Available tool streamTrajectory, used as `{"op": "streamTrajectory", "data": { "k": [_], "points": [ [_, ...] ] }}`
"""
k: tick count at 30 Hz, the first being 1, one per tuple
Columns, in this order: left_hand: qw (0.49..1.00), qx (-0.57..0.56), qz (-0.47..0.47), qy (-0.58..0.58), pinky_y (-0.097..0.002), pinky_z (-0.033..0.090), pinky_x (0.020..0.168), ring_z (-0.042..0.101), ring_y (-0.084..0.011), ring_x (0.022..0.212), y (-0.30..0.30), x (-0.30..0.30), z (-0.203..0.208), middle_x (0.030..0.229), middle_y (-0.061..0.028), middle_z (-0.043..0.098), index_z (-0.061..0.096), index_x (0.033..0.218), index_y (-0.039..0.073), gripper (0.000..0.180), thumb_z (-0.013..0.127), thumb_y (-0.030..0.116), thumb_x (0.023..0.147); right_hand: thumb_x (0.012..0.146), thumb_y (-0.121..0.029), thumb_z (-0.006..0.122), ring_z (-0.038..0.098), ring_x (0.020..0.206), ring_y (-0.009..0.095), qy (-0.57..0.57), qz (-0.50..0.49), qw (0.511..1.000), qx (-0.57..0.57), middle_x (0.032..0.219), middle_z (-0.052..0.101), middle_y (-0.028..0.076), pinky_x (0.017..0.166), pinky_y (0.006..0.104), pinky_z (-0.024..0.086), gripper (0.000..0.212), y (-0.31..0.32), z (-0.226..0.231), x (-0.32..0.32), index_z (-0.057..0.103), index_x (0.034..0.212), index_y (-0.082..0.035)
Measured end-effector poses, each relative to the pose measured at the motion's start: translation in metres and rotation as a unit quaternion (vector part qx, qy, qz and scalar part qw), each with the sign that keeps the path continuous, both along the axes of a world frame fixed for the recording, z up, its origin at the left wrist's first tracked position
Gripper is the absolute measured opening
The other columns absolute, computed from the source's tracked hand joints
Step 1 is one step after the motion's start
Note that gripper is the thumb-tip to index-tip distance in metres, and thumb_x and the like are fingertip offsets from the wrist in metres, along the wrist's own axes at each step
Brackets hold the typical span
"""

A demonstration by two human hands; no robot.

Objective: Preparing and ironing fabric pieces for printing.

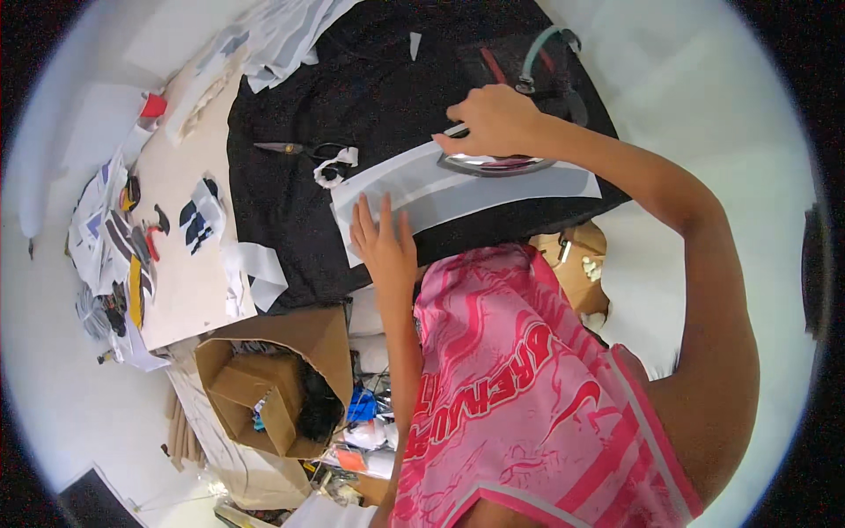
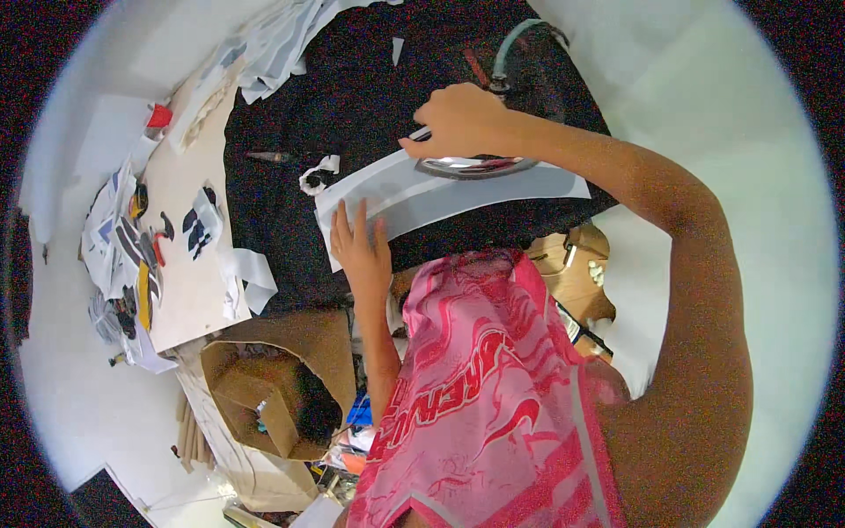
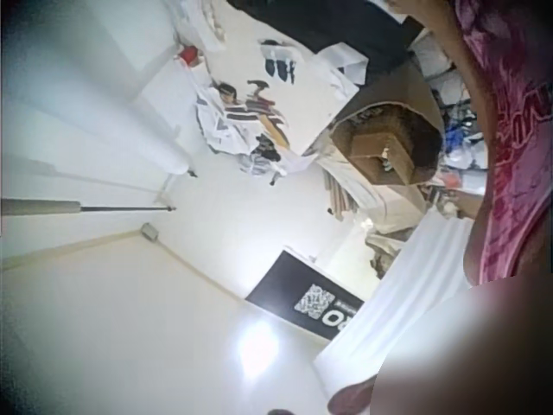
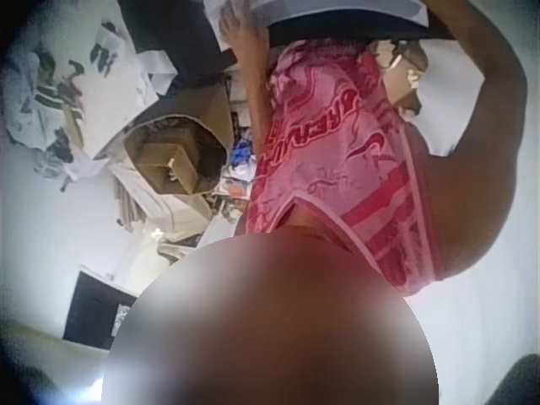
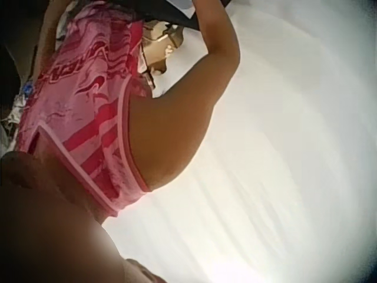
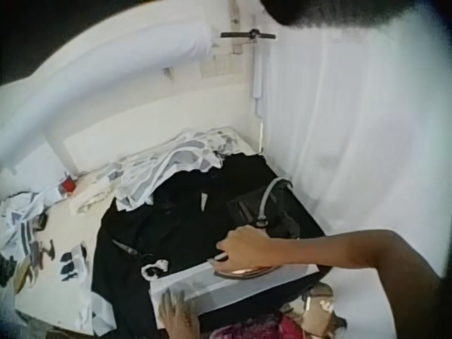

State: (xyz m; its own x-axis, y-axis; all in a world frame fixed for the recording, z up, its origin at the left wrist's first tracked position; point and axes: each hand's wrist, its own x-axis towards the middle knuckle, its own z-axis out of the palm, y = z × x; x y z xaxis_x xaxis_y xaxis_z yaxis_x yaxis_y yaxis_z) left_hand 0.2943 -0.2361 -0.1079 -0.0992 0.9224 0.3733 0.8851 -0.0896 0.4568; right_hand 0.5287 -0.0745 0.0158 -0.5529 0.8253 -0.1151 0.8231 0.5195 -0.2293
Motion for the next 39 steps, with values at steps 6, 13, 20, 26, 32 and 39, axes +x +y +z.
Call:
{"op": "streamTrajectory", "data": {
  "k": [6,13,20,26,32,39],
  "points": [
    [0.993,-0.061,0.026,0.092,-0.0599,0.028,0.117,0.035,-0.0458,0.147,-0.005,0.002,-0.023,0.158,-0.0254,0.04,0.055,0.147,0.011,0.052,0.06,0.037,0.101,0.087,-0.065,0.06,0.072,0.087,0.047,0.049,0.016,0.998,-0.042,0.089,0.073,0.029,0.082,0.0514,0.06,0.069,0.002,-0.012,0.013,0.079,0.094,0.001],
    [0.996,-0.021,0.051,0.068,-0.0593,0.028,0.118,0.037,-0.044,0.147,-0.014,-0.017,-0.036,0.157,-0.0231,0.043,0.057,0.145,0.011,0.054,0.063,0.039,0.099,0.096,-0.047,0.065,0.069,0.067,0.033,0.123,-0.031,0.988,-0.083,0.07,0.068,0.023,0.067,0.0448,0.054,0.053,0.0,0.018,0.029,0.073,0.098,0.005],
    [0.995,0.004,0.071,0.069,-0.0609,0.029,0.116,0.039,-0.0429,0.145,-0.034,-0.046,-0.046,0.155,-0.0213,0.046,0.061,0.141,0.011,0.053,0.068,0.037,0.096,0.109,-0.043,0.047,0.042,0.043,0.009,0.297,-0.209,0.922,-0.136,0.049,0.045,0.0,0.044,0.0295,0.031,0.063,-0.016,0.046,0.085,0.052,0.06,-0.004],
    [0.994,-0.005,0.101,0.052,-0.0612,0.025,0.119,0.038,-0.0425,0.146,-0.029,-0.036,-0.058,0.156,-0.0205,0.045,0.061,0.14,0.012,0.051,0.069,0.035,0.095,0.106,-0.039,0.055,0.051,0.052,0.013,0.147,-0.115,0.982,-0.043,0.056,0.059,0.008,0.052,0.0331,0.041,0.058,0.005,0.04,0.099,0.064,0.073,0.007],
    [0.993,-0.009,0.105,0.06,-0.0619,0.024,0.119,0.038,-0.0418,0.147,-0.027,-0.045,-0.07,0.156,-0.0197,0.045,0.062,0.14,0.012,0.052,0.071,0.036,0.095,0.103,-0.035,0.06,0.054,0.065,0.018,0.094,-0.089,0.991,-0.028,0.071,0.065,0.024,0.067,0.0398,0.049,0.047,0.002,0.005,0.097,0.069,0.097,0.011],
    [0.993,-0.019,0.104,0.048,-0.0628,0.024,0.119,0.037,-0.0412,0.147,-0.026,-0.044,-0.069,0.156,-0.0189,0.046,0.063,0.14,0.013,0.051,0.07,0.036,0.095,0.099,-0.039,0.067,0.06,0.066,0.024,0.029,-0.098,0.991,-0.089,0.078,0.069,0.025,0.07,0.0404,0.052,0.05,-0.004,-0.001,0.078,0.07,0.095,0.011]
  ]
}}
